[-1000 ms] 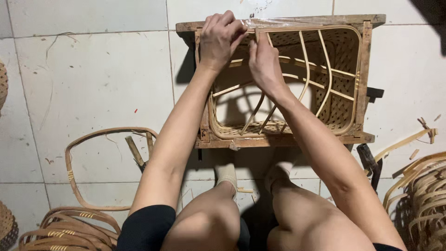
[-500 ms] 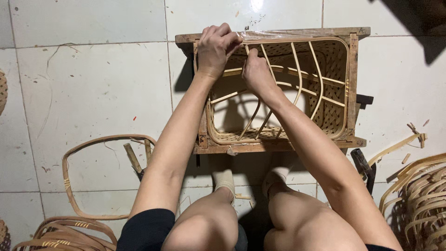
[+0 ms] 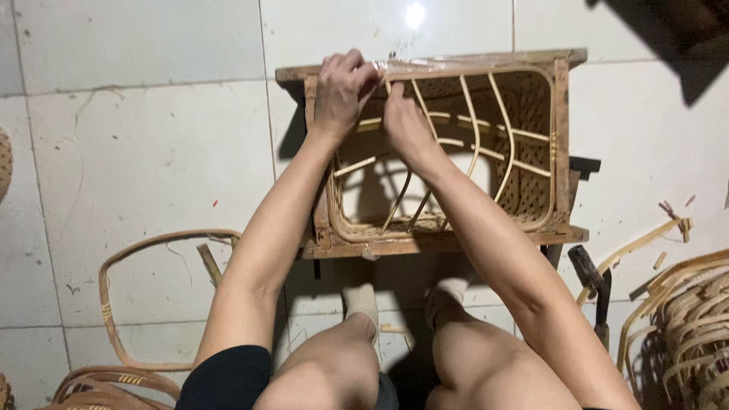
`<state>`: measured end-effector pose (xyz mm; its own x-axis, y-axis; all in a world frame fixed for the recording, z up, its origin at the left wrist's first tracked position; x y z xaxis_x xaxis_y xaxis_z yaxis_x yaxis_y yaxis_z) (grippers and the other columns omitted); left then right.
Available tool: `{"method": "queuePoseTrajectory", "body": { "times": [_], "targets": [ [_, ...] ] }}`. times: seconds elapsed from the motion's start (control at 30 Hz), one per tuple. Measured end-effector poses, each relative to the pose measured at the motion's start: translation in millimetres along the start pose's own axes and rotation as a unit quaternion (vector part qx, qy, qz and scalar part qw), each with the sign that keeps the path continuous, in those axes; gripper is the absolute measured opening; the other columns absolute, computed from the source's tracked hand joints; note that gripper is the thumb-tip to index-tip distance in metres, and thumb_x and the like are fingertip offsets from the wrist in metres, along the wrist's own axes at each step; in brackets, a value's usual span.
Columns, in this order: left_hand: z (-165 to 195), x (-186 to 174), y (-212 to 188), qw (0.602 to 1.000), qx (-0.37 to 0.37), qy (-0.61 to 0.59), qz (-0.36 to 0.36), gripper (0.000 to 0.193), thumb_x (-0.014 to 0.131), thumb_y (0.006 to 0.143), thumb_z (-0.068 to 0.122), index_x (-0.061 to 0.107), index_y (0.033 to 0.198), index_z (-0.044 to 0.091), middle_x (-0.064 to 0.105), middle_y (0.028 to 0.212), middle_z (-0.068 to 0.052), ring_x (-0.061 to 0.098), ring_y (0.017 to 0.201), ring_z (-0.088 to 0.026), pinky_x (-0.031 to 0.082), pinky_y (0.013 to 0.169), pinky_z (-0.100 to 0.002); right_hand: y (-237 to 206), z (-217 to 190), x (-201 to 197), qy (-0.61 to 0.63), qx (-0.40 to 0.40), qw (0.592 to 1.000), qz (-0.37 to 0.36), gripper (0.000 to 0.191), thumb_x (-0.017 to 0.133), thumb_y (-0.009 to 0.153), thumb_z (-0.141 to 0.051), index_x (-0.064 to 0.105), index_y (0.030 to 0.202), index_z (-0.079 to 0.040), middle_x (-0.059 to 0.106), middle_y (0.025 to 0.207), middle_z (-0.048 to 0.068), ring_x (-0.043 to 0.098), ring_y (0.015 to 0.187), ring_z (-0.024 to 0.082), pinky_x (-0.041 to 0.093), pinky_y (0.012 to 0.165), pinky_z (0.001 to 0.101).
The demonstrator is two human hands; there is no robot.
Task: The person weaves a rectangular basket by hand, inserting and securing thin wooden strips into a woven frame using a hammer. They repeatedly adjust the strips and tap them into place to form the basket's structure.
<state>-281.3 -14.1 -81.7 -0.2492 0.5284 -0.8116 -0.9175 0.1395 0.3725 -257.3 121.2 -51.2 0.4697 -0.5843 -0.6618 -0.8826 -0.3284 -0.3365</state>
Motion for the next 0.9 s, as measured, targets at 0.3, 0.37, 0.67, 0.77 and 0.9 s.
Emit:
{"method": "queuePoseTrajectory", "body": {
  "times": [0.3,0.37,0.67,0.77,0.9],
  "targets": [
    [-42,-48,-69,0.943,-0.26,-0.157,0.137,0.104,0.09,0.092,0.031,0.019,0.167,0.02,0.011,0.171,-0.021,0.026,0.158,-0.035,0.029,0.129,-0.063,-134,181,-152,0.104,-0.039,0.938,0.329,0.027,0.048,0.115,-0.008,0.058,0.139,-0.004,0.065,0.134,0.015,0.07,0.117,0.023,0.063,0.099,0.0369],
    [-54,-33,-92,0.81,-0.47,-0.347,0.034,0.118,0.085,0.082,0.03,0.0,0.163,0.021,-0.001,0.171,-0.015,0.011,0.154,-0.037,0.025,0.118,-0.063,-167,244,-152,-0.018,0.056,0.93,0.363,0.02,0.052,0.121,-0.011,0.061,0.133,0.002,0.066,0.131,0.018,0.066,0.117,0.029,0.056,0.101,0.0442],
    [-62,-3,-95,0.735,-0.49,-0.468,0.034,0.114,0.085,0.075,0.048,0.025,0.153,-0.01,0.045,0.15,-0.032,0.049,0.14,-0.035,0.042,0.115,-0.042,-218,310,-61,-0.14,0.227,0.937,0.227,0.046,0.074,0.098,-0.026,0.057,0.129,0.004,0.061,0.119,0.023,0.06,0.108,0.037,0.05,0.093,0.052],
    [-60,-1,-91,0.712,-0.508,-0.483,0.039,0.118,0.084,0.071,0.053,0.026,0.152,-0.01,0.053,0.143,-0.034,0.059,0.132,-0.035,0.051,0.108,-0.042,-216,315,-84,-0.042,0.26,0.932,0.248,0.044,0.07,0.101,-0.024,0.055,0.132,0.002,0.064,0.114,0.019,0.063,0.1,0.029,0.053,0.086,0.047],
    [-53,-5,-88,0.731,-0.495,-0.467,0.053,0.12,0.085,0.074,0.055,0.026,0.153,-0.012,0.051,0.144,-0.034,0.057,0.133,-0.033,0.049,0.109,-0.038,-207,290,-133,0.131,0.268,0.922,0.247,0.039,0.061,0.109,-0.02,0.047,0.141,-0.002,0.063,0.1,0.009,0.061,0.08,0.018,0.051,0.063,0.0334]
  ]
}}
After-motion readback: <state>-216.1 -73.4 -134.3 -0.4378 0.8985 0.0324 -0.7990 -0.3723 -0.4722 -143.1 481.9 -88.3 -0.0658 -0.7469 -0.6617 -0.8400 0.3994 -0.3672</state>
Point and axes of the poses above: each hand's wrist, its own y-axis towards the middle knuckle, its own x-axis out of the palm, z = x × y, the point moved 3 cm from there along y, towards the middle knuckle
